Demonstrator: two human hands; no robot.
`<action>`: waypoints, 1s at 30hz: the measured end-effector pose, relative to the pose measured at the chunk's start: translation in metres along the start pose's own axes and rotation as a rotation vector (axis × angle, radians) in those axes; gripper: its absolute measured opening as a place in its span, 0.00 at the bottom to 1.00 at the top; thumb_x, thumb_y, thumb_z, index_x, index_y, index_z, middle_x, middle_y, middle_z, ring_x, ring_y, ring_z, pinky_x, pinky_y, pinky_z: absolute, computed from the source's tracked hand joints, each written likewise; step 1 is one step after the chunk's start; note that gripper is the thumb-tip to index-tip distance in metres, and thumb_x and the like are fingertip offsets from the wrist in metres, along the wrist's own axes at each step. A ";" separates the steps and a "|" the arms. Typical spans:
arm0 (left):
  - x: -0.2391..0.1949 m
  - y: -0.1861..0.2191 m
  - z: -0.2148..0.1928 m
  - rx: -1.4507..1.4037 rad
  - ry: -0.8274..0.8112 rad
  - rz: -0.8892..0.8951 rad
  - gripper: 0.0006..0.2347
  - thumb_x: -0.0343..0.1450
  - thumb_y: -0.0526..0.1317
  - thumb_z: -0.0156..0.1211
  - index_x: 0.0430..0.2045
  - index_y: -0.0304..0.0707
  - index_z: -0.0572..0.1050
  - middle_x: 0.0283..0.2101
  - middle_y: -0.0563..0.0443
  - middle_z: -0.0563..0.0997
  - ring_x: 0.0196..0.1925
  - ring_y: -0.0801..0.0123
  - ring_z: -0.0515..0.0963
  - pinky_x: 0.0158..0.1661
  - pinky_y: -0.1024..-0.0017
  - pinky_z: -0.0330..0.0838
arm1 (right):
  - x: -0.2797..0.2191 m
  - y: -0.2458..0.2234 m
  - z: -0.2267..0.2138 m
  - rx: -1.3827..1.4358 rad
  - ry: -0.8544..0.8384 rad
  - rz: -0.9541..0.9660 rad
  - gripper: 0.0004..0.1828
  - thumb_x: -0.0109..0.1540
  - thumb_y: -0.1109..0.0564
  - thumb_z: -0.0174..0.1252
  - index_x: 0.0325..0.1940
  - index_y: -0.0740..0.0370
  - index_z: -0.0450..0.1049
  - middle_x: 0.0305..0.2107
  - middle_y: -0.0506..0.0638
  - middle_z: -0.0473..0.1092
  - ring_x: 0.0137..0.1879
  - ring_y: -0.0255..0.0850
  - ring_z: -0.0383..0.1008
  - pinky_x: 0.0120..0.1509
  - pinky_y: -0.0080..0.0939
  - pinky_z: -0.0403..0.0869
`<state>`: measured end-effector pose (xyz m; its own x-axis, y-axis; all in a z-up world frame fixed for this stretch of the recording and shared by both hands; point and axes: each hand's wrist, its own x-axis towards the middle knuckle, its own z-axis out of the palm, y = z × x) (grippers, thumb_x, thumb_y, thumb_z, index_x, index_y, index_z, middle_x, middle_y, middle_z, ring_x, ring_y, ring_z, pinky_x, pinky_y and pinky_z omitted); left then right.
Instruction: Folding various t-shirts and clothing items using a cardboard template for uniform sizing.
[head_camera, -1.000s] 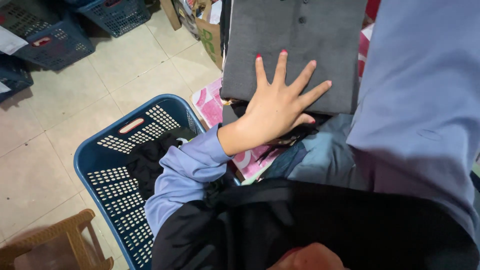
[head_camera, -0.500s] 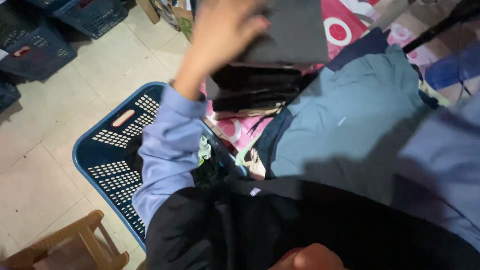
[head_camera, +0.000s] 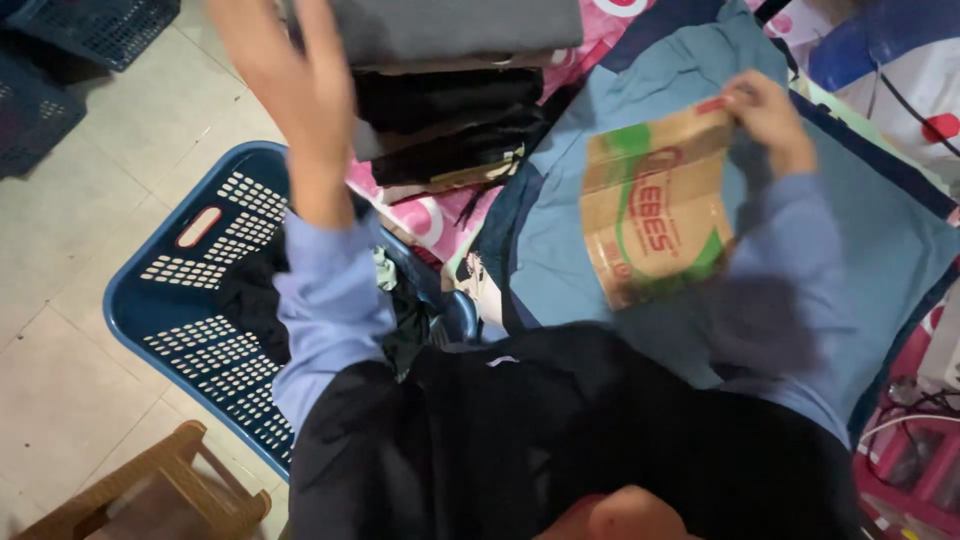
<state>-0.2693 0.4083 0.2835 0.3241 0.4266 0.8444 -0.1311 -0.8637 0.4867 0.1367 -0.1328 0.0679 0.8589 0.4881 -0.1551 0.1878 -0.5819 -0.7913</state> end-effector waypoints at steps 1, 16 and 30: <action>-0.014 0.038 -0.007 -0.115 -0.030 0.028 0.06 0.76 0.29 0.60 0.43 0.27 0.73 0.44 0.38 0.78 0.47 0.50 0.77 0.53 0.59 0.70 | 0.010 -0.011 0.020 -0.031 -0.043 -0.232 0.06 0.71 0.60 0.62 0.51 0.61 0.73 0.40 0.48 0.72 0.47 0.38 0.70 0.51 0.40 0.69; -0.300 0.064 0.171 -0.159 -0.617 -0.523 0.24 0.69 0.39 0.65 0.60 0.36 0.65 0.48 0.39 0.74 0.46 0.49 0.78 0.43 0.61 0.75 | -0.009 -0.124 0.153 -0.272 0.264 -0.603 0.36 0.63 0.58 0.63 0.76 0.57 0.63 0.63 0.67 0.62 0.67 0.64 0.65 0.72 0.52 0.68; -0.295 0.055 0.198 -0.002 -0.641 -0.457 0.19 0.76 0.39 0.53 0.64 0.37 0.64 0.49 0.36 0.73 0.46 0.41 0.78 0.42 0.55 0.75 | -0.094 -0.069 0.168 -0.688 0.165 -0.478 0.31 0.68 0.40 0.58 0.76 0.38 0.65 0.76 0.55 0.52 0.79 0.64 0.48 0.74 0.82 0.48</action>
